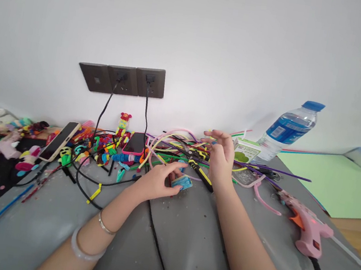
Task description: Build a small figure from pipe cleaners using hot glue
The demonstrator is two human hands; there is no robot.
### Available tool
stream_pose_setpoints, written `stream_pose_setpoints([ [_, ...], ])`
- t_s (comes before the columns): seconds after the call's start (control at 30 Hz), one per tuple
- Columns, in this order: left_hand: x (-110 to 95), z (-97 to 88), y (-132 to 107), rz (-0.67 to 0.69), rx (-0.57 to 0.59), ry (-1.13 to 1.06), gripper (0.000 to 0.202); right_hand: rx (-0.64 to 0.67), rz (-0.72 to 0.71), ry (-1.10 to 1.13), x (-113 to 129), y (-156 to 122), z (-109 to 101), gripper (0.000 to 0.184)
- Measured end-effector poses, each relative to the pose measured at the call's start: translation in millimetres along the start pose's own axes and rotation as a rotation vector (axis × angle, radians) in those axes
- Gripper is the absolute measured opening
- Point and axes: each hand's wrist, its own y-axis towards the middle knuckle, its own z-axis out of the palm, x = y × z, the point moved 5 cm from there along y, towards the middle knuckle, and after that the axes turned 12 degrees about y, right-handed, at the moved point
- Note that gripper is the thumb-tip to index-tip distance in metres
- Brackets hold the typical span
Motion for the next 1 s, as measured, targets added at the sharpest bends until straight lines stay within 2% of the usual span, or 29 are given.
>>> stream_pose_setpoints([
  [0.2,6,4.8,3,-0.01,-0.007,0.034,0.02,0.007,-0.023,-0.026,-1,0,0,0.026],
  [0.53,8,10.8,5,0.025,-0.028,0.02,0.019,-0.009,-0.011,0.008,2,0,1,0.025],
  [0.67,8,12.6,6,-0.004,-0.031,0.008,0.018,-0.022,0.003,0.004,4,0,2,0.023],
  [0.8,8,13.7,6,-0.042,-0.016,-0.008,0.016,-0.053,0.021,0.057,5,-1,3,0.024],
  [1.0,0,13.8,6,0.002,0.022,0.027,0.011,-0.07,0.009,0.08,3,-1,2,0.024],
])
